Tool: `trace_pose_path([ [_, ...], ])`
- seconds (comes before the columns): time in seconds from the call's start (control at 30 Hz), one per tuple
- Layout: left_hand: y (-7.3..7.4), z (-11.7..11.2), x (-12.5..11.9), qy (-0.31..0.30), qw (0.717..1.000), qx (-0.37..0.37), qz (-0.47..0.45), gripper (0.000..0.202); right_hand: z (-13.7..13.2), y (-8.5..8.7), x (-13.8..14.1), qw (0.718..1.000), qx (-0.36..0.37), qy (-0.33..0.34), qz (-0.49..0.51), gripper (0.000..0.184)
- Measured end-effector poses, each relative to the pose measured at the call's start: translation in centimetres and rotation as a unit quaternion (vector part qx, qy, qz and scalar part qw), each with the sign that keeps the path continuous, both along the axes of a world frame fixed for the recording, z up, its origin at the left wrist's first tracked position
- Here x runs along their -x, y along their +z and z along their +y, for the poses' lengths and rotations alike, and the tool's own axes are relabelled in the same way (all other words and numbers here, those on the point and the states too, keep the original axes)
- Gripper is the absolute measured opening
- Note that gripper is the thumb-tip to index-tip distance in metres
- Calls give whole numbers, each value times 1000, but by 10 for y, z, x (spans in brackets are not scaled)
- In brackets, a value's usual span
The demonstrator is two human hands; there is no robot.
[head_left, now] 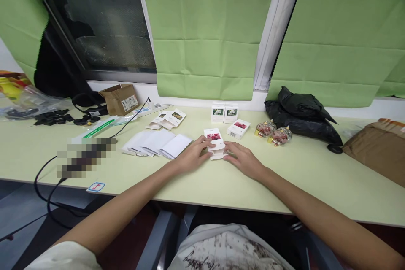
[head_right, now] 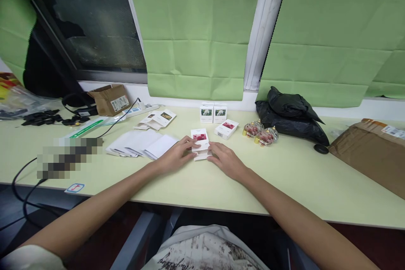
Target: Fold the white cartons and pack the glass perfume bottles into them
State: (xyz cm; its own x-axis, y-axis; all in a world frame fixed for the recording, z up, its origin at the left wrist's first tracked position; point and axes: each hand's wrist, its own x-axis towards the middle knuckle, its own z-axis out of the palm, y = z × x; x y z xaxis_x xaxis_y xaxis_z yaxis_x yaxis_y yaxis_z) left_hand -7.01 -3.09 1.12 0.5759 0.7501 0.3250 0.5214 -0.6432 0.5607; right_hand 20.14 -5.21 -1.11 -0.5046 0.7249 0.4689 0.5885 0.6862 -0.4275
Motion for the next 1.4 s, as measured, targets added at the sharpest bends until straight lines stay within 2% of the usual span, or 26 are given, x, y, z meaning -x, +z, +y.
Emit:
trace_pose_path([
  [0.2, -1, 4, 3, -14, 1000, 3, -10, 38, 2, 3, 6, 999, -43, 5, 3, 24],
  [0.47, 0, 3, 2, -15, 1000, 4, 1, 39, 9, -8, 7, 993, -114, -14, -36, 27],
  [1.07, -6, 3, -3, -12, 1000, -7, -22, 39, 6, -4, 15, 993, -100, -59, -22, 17],
  [1.4, -7, 8, -3, -24, 998, 32, -58, 39, 2, -6, 16, 971, -144, -99, -162, 30],
])
